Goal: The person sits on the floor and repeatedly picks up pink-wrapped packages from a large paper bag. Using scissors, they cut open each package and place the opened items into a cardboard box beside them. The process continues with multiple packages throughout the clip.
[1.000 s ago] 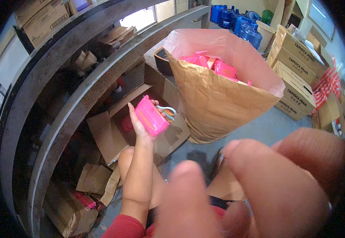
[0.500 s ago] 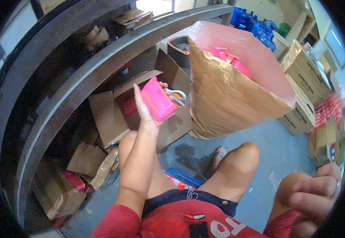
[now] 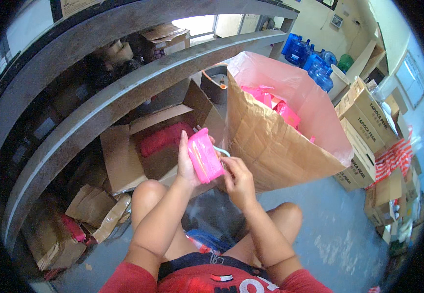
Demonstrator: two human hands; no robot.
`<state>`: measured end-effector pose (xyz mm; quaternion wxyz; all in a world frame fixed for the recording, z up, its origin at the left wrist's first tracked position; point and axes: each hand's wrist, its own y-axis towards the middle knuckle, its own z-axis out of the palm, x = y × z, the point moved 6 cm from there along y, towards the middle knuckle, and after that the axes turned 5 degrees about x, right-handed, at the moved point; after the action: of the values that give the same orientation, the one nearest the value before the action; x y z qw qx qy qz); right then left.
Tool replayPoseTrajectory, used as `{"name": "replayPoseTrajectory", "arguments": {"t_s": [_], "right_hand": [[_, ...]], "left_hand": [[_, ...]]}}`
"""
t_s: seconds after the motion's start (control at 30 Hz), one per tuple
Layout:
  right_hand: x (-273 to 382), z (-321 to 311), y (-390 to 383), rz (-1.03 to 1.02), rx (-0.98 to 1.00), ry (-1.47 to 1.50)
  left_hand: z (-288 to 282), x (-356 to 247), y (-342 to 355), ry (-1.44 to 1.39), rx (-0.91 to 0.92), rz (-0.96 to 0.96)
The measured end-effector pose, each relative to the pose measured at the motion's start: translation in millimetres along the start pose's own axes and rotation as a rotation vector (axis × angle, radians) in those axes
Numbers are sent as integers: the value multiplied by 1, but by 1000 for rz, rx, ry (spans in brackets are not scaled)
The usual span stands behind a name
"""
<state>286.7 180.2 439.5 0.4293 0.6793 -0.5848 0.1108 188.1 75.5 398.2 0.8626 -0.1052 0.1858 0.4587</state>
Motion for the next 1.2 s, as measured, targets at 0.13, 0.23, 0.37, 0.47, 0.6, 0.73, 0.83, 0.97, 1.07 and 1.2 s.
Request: {"name": "replayPoseTrajectory", "arguments": {"t_s": [0.13,0.23,0.37,0.47,0.6,0.73,0.83,0.97,1.07,1.2], "right_hand": [[-26,14,-7,99,-14,70],[-30,18,-5,-19,-113,27],[-52,19,-11,212,-87,100],[-63,16,-17,307,-121,122],[-64,14,-21,230,-215,45],[-70,16,-23,171,-303,-33],[-83,16,-24,251,-298,-35],[-105,25,-30,543,-82,565],[-99,28,-31,617,-18,1035],[-76,33,-29,680,250,1604]], "left_hand": [[-5,21,2,-38,-59,-34],[-7,33,3,-34,-100,-49],[-3,42,4,-31,-101,-121],[2,48,2,-5,-109,-154],[9,51,-4,24,-102,-151],[17,52,-9,1,-26,-199],[22,42,-10,-28,15,-241],[21,-9,-5,-128,117,-89],[10,-31,1,-214,76,-37],[7,-15,-1,-174,88,-166]]}}
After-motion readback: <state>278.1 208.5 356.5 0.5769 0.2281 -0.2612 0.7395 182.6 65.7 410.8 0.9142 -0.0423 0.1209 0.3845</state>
